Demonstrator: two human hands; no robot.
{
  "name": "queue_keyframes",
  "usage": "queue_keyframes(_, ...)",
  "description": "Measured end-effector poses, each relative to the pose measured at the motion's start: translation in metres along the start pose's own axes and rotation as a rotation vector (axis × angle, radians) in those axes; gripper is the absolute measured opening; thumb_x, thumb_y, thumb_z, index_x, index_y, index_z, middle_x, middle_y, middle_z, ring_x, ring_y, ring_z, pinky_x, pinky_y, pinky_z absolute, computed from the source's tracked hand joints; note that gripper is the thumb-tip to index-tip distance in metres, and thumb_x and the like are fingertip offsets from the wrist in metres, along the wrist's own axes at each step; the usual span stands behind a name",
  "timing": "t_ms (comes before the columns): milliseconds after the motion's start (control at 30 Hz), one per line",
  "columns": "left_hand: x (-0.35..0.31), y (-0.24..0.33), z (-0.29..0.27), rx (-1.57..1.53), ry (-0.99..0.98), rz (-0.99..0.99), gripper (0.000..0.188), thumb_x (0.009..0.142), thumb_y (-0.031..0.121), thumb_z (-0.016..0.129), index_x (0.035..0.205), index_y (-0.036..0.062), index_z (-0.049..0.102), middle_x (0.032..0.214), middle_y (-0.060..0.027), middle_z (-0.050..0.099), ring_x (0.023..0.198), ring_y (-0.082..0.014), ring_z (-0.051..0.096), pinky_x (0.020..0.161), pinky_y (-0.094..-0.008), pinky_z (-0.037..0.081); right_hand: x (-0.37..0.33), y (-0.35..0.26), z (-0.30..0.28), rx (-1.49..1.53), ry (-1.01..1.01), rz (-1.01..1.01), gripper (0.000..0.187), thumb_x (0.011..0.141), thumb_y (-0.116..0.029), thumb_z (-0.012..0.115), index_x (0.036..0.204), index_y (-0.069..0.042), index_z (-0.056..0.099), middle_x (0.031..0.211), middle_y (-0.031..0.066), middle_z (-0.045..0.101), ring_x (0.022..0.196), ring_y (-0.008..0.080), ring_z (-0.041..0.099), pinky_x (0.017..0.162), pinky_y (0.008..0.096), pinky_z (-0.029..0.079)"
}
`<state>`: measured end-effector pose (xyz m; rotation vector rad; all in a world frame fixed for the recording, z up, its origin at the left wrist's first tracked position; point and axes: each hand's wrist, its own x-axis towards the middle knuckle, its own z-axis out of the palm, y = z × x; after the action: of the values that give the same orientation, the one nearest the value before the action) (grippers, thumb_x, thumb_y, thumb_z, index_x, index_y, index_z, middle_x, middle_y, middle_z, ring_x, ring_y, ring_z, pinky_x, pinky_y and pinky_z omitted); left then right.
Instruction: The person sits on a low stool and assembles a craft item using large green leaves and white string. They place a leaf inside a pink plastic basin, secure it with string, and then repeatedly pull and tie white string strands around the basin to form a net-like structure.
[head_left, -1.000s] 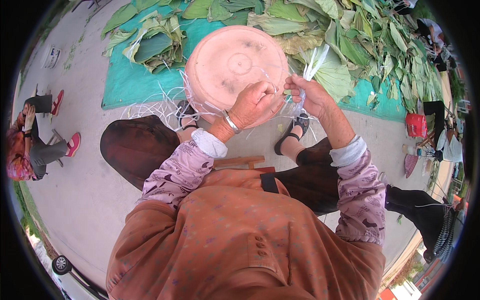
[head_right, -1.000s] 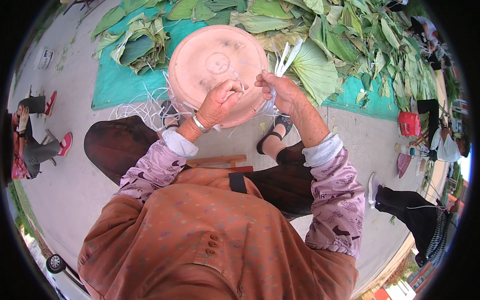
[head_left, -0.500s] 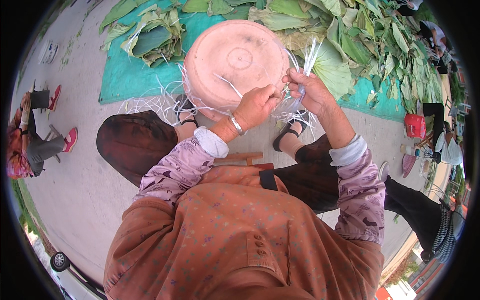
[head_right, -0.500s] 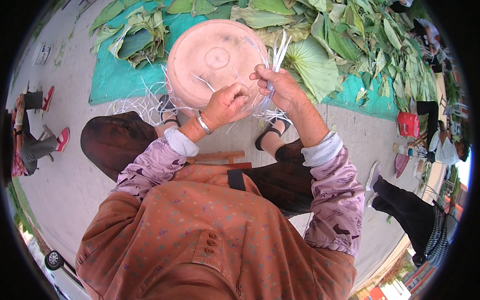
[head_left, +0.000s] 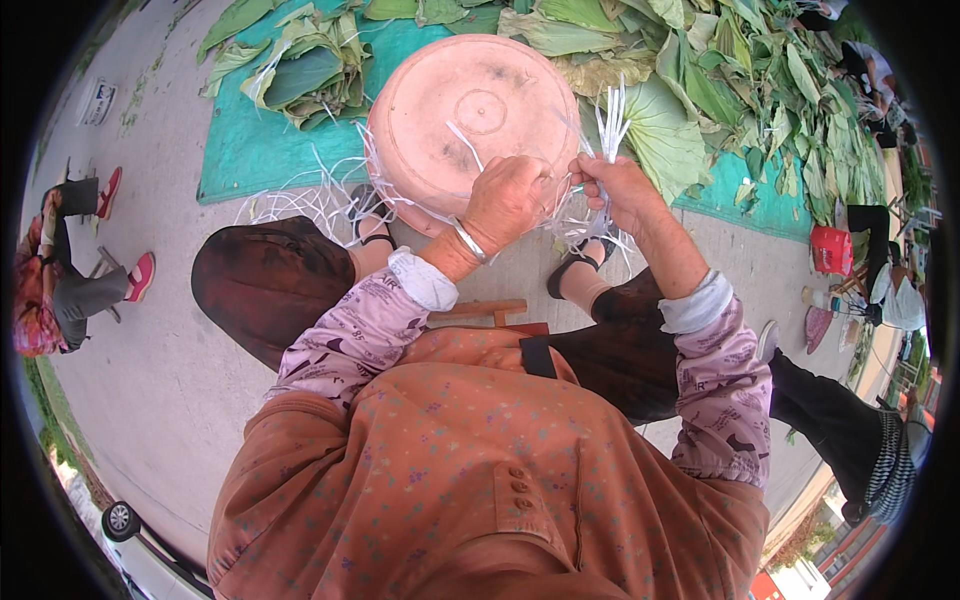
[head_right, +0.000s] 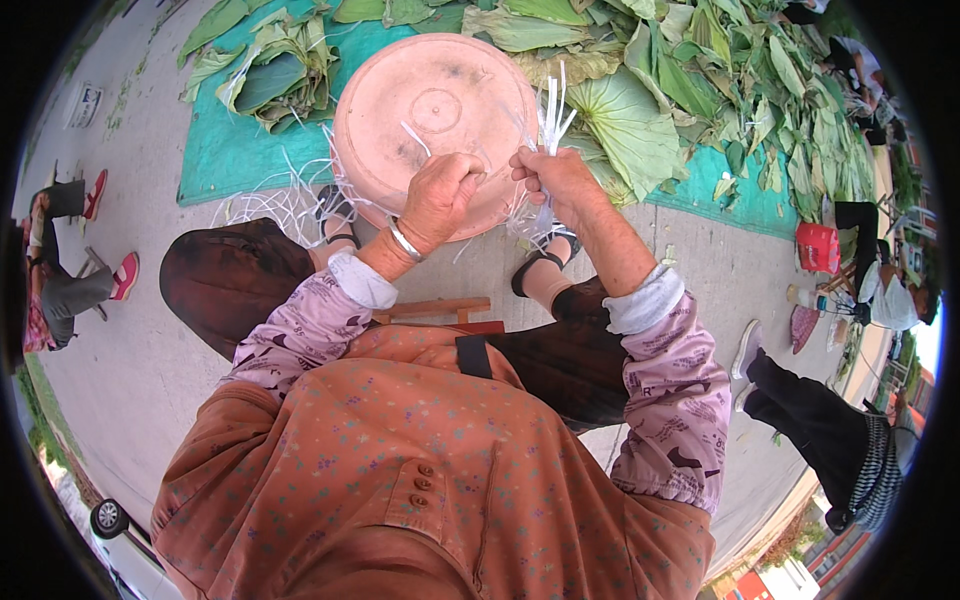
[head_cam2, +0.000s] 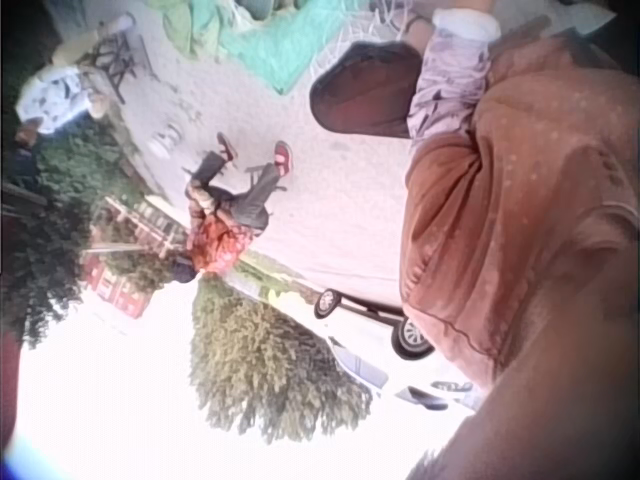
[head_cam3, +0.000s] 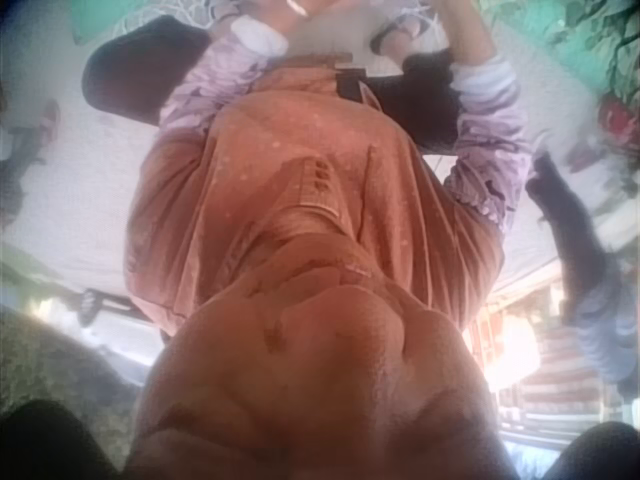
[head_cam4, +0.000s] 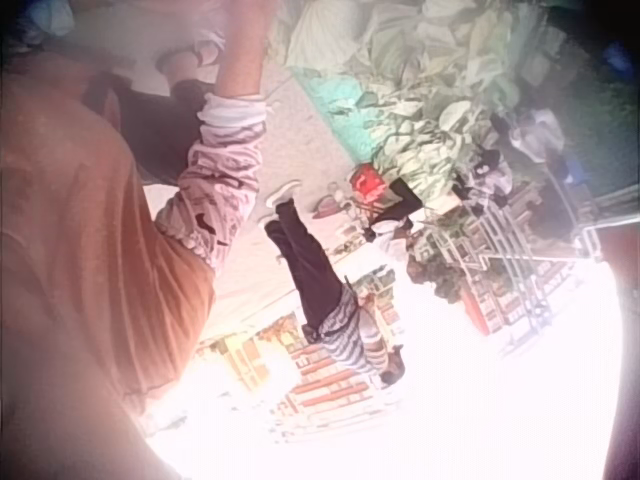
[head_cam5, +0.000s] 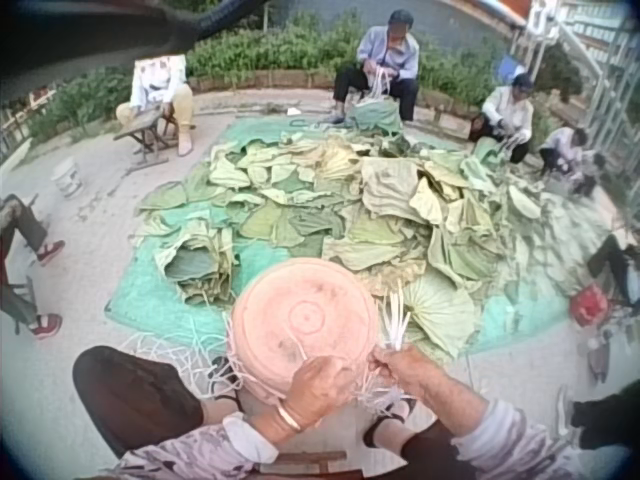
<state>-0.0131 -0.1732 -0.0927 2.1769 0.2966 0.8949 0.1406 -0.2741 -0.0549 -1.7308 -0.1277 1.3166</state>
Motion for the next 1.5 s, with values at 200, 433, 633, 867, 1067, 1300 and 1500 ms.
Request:
queue_keyframes(200, -0.007, -0.006, 0.010, 0.059, -0.150, 0.150, 0.019, 0.072, 0.011, 0.063, 0.087, 0.0075, 0.052, 0.075, -0.0072, 0.056, 0.073, -0.0254, 0.055, 0.065, -0.0343, 0.040, -0.004, 0.003, 0.017, 0.358, -0.224, 0.111, 0.024, 0.085, -0.022, 0.054, 0.090, 0.002, 0.058, 0.078, 0.0048, 0.056, 0.057, 0.0076, 0.042, 0.046, 0.0198, 0.034)
queue_keyframes(433, -0.014, -0.005, 0.022, -0.177, -0.141, -0.069, 0.020, 0.076, 0.014, 0.062, 0.091, 0.0063, 0.051, 0.077, -0.0088, 0.058, 0.070, -0.0243, 0.057, 0.064, -0.0330, 0.043, 0.006, 0.007, 0.012, 0.324, -0.064, -0.095, 0.020, 0.089, -0.022, 0.049, 0.093, -0.004, 0.054, 0.080, 0.0059, 0.057, 0.074, 0.0155, 0.055, 0.061, 0.0273, 0.048)
queue_keyframes(633, -0.022, -0.060, 0.015, -0.128, 0.039, -0.552, 0.015, 0.082, 0.016, 0.054, 0.092, 0.0046, 0.053, 0.078, -0.0106, 0.061, 0.070, -0.0219, 0.059, 0.062, -0.0309, 0.045, 0.019, 0.010, -0.002, 0.477, -0.064, -0.071, 0.014, 0.089, -0.013, 0.046, 0.088, -0.001, 0.053, 0.072, 0.0068, 0.055, 0.059, 0.0153, 0.052, 0.060, 0.0333, 0.048)
queue_keyframes(867, -0.029, -0.113, 0.006, 0.362, -0.196, -0.719, 0.024, 0.077, 0.030, 0.057, 0.079, 0.0062, 0.061, 0.071, -0.0150, 0.061, 0.070, -0.0292, 0.060, 0.064, -0.0407, 0.045, 0.017, 0.010, 0.001, 0.427, -0.049, -0.015, 0.013, 0.088, -0.012, 0.048, 0.086, 0.000, 0.053, 0.066, 0.0047, 0.051, 0.052, 0.0111, 0.045, 0.053, 0.0275, 0.046)
queue_keyframes(1067, -0.034, -0.103, 0.037, 0.656, -0.309, -0.330, 0.027, 0.073, 0.031, 0.060, 0.077, 0.0041, 0.059, 0.074, -0.0143, 0.062, 0.071, -0.0306, 0.060, 0.063, -0.0427, 0.044, 0.015, 0.013, 0.007, 0.414, -0.052, -0.014, 0.014, 0.088, -0.013, 0.049, 0.086, 0.001, 0.053, 0.066, 0.0044, 0.051, 0.051, 0.0107, 0.043, 0.052, 0.0284, 0.045)
queue_keyframes(1300, -0.029, -0.129, 0.033, 0.043, -0.118, -0.669, 0.015, 0.079, 0.017, 0.055, 0.079, 0.0021, 0.054, 0.076, -0.0122, 0.062, 0.065, -0.0245, 0.061, 0.058, -0.0379, 0.047, 0.009, 0.002, 0.003, 0.482, -0.050, -0.018, 0.016, 0.090, -0.015, 0.044, 0.092, 0.000, 0.049, 0.065, 0.0005, 0.044, 0.050, 0.0075, 0.035, 0.049, 0.0245, 0.039)
queue_keyframes(1500, 0.019, -0.148, -0.056, -0.977, 0.517, -0.872, 0.007, 0.085, 0.010, 0.050, 0.086, 0.0027, 0.048, 0.068, -0.0096, 0.057, 0.049, -0.0153, 0.052, 0.044, -0.0267, 0.044, 0.015, -0.023, -0.067, 0.562, -0.151, -0.118, 0.014, 0.091, -0.017, 0.045, 0.094, -0.003, 0.047, 0.064, -0.0015, 0.041, 0.048, 0.0044, 0.030, 0.041, 0.0175, 0.024)
